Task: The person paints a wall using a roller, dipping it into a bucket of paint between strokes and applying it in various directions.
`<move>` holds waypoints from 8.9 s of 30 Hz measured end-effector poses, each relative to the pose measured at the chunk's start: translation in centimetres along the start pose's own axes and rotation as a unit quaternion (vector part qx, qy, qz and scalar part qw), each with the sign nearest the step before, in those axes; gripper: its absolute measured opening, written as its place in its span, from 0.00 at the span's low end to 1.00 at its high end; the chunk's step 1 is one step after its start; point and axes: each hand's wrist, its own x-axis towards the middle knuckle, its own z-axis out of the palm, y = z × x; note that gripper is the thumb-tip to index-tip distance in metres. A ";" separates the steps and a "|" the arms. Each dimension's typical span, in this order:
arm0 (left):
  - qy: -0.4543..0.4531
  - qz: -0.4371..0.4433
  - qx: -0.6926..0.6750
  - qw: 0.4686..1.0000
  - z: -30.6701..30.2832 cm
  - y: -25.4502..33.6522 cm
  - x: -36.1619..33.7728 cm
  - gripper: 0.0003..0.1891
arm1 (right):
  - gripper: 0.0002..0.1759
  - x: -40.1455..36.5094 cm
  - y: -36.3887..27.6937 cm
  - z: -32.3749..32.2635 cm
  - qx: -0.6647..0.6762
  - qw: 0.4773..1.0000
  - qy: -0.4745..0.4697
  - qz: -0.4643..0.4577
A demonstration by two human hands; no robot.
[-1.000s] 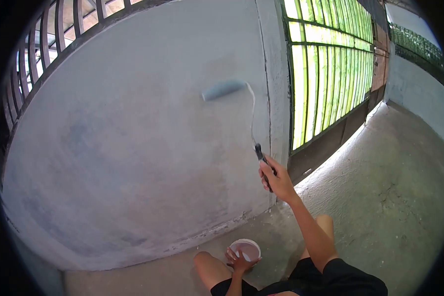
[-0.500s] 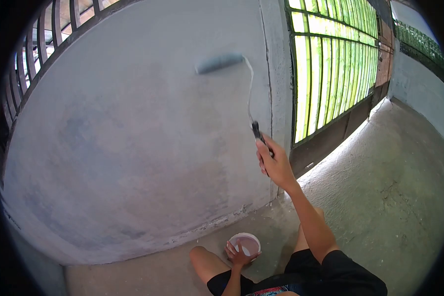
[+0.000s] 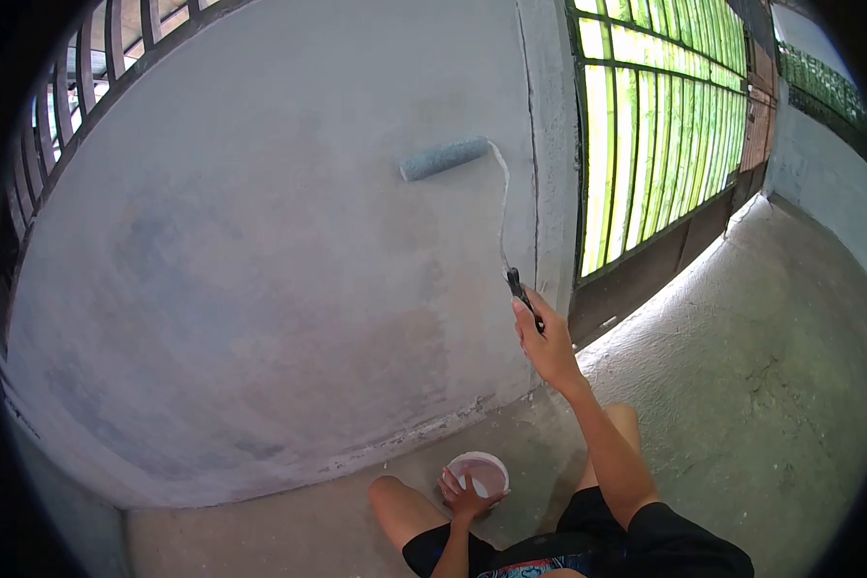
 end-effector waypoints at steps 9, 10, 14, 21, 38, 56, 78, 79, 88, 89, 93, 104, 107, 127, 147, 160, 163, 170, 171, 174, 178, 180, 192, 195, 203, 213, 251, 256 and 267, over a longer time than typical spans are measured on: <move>0.016 0.004 0.026 1.000 0.5 -0.3 0.4 0.70 | 0.22 4.5 -4.6 -1.4 -0.052 0.998 0.016 -0.038; 0.015 0.005 0.026 1.000 0.5 -0.3 0.3 0.70 | 0.22 4.8 -4.8 -1.4 -0.050 0.998 0.009 -0.041; 0.025 0.019 0.017 0.999 0.8 -0.7 0.3 0.70 | 0.22 3.7 -3.3 -1.1 -0.060 0.997 0.029 -0.050; 0.046 0.019 0.041 0.998 1.1 -0.7 0.6 0.70 | 0.21 -4.1 4.9 -0.6 -0.085 0.996 0.032 0.011; 0.005 -0.004 0.000 1.000 0.1 -0.1 0.2 0.72 | 0.24 1.9 -2.3 -1.1 0.242 0.954 -0.141 0.111; 0.038 0.010 -0.007 0.999 0.3 -0.1 0.2 0.68 | 0.23 -9.8 14.3 0.0 0.186 0.942 -0.137 0.243; 0.042 0.017 0.002 0.999 -0.1 0.2 -0.1 0.67 | 0.20 -8.9 12.9 2.1 0.257 0.922 -0.168 0.237; 0.041 0.017 0.002 0.999 0.0 0.1 -0.1 0.67 | 0.20 -9.7 13.6 1.8 0.222 0.929 -0.163 0.248; 0.049 0.019 -0.008 0.999 0.4 -0.2 0.1 0.67 | 0.22 -9.0 9.8 2.3 0.216 0.933 -0.129 0.257; 0.041 0.011 0.001 0.999 0.5 -0.2 0.2 0.67 | 0.22 -8.2 8.5 2.6 0.216 0.933 -0.128 0.259; 0.014 -0.006 0.004 1.000 -0.3 0.3 -0.3 0.68 | 0.22 -4.4 3.4 4.5 0.289 0.915 -0.133 0.250; 0.057 0.016 0.016 0.998 0.6 -0.3 0.1 0.67 | 0.28 -2.8 9.7 5.0 0.177 0.963 -0.145 0.142; 0.056 0.022 0.004 0.998 0.0 0.3 -0.3 0.66 | 0.26 -6.0 14.4 4.7 0.114 0.969 -0.138 0.172; 0.071 0.042 0.004 0.997 0.0 0.1 -0.5 0.66 | 0.29 -11.5 18.7 3.9 0.026 0.979 -0.102 0.175; 0.043 0.013 0.009 0.999 0.3 -0.2 0.0 0.66 | 0.30 -18.3 23.2 2.7 -0.112 0.962 -0.102 0.227; 0.058 0.017 -0.002 0.998 -0.1 0.3 -0.4 0.65 | 0.32 -12.0 18.3 5.4 -0.016 0.980 -0.064 0.190; 0.050 0.010 0.004 0.999 -0.1 0.3 -0.3 0.65 | 0.32 -13.7 20.8 5.5 -0.024 0.975 -0.074 0.208; 0.051 0.014 0.021 0.998 -0.3 0.5 -0.5 0.66 | 0.31 -20.6 25.9 3.5 -0.075 0.961 -0.111 0.241; 0.035 0.006 0.010 0.999 -0.4 0.5 -0.5 0.66 | 0.31 -21.1 26.0 3.3 -0.077 0.955 -0.119 0.260; 0.049 0.014 0.007 0.999 -0.3 0.4 -0.5 0.66 | 0.31 -21.7 25.9 3.3 -0.093 0.946 -0.124 0.284; 0.044 0.009 0.024 0.999 0.4 0.0 -0.2 0.66 | 0.31 -20.3 24.3 3.4 -0.088 0.952 -0.113 0.272; 0.043 0.008 0.030 0.999 0.3 0.0 -0.1 0.66 | 0.30 -18.9 23.6 3.9 -0.083 0.960 -0.103 0.247; 0.010 -0.013 0.005 1.000 -1.0 1.2 -0.6 0.67 | 0.30 -22.4 26.3 3.9 -0.085 0.948 -0.120 0.283; -0.003 -0.023 0.013 1.000 -1.2 1.2 -0.5 0.67 | 0.31 -22.3 26.6 4.3 -0.089 0.945 -0.113 0.295; -0.009 -0.029 0.030 0.999 -0.8 0.9 -0.1 0.67 | 0.30 -21.3 24.4 5.3 -0.063 0.939 -0.116 0.317; 0.008 -0.026 0.008 1.000 -0.8 1.2 -0.4 0.68 | 0.29 -23.7 27.2 5.7 -0.081 0.949 -0.127 0.276; -0.008 -0.031 0.031 0.999 -1.0 1.2 -0.5 0.66 | 0.30 -18.2 26.8 4.8 -0.042 0.966 -0.084 0.242; -0.009 -0.034 0.031 0.999 -1.0 1.1 -0.5 0.67 | 0.31 -21.2 29.3 5.1 -0.042 0.950 -0.109 0.288; 0.001 -0.029 0.017 0.999 -1.7 1.7 -1.0 0.67 | 0.35 -23.8 30.6 4.2 -0.058 0.913 -0.128 0.383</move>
